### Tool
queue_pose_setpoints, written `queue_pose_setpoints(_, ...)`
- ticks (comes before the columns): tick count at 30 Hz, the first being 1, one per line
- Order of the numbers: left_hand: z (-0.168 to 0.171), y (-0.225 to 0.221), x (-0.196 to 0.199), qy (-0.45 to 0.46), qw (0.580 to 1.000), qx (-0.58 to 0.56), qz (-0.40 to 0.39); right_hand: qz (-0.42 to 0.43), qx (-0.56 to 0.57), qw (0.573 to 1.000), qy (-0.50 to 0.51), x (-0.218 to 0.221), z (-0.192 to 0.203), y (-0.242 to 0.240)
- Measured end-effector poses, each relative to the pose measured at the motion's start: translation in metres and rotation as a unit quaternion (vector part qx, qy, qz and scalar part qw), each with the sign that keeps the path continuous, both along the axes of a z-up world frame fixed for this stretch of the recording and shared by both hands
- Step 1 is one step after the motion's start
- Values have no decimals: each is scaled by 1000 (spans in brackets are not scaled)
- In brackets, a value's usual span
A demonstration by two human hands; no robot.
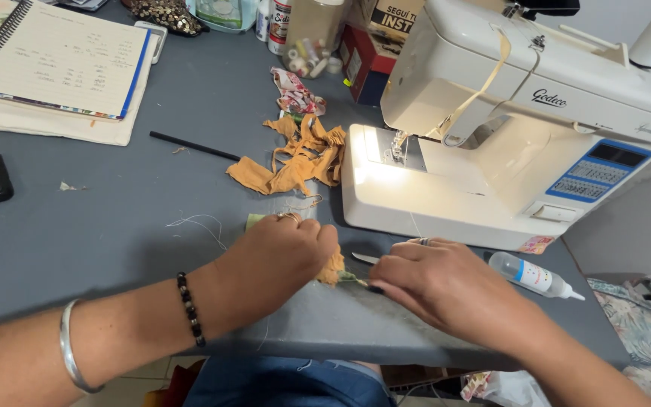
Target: The person is hand-crafting a flower using brown and green fabric scraps, glue, and a wooden stick at a workspace.
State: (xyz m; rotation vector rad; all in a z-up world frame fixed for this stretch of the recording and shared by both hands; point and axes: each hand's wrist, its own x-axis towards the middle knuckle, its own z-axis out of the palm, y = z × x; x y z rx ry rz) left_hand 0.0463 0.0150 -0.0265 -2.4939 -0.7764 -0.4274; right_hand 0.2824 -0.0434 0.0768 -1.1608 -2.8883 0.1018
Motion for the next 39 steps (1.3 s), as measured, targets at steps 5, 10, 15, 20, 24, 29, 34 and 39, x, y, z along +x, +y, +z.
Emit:
queue_pose_setpoints(5,-5,9,7,-23,999,-23,-18,142,32,988,46,-18,29,-3)
queue_pose_setpoints(10,20,-11,15,45,993,-81,-76,143,131,973,124,-8,17,23)
queue_pose_setpoints(15,39,-23,6,-79,995,28,-49,3,130,958,255,12,-19,41)
queue_pose_setpoints(20,50,-21,10,-152,983,-37,-96,-21,127,933,335,13,-89,49)
queue_pose_setpoints(24,60,-7,8,-246,962,-43,-108,27,320,923,211,25,-130,41)
queue_pose_setpoints(29,53,14,16,-163,983,-81,-6,122,376,905,154,-7,-84,23)
queue_pose_setpoints(34,25,29,27,-81,985,-134,68,121,302,937,127,-4,-63,13)
queue_pose_setpoints(39,11,20,22,-50,994,-18,96,61,186,980,36,-2,-40,4)
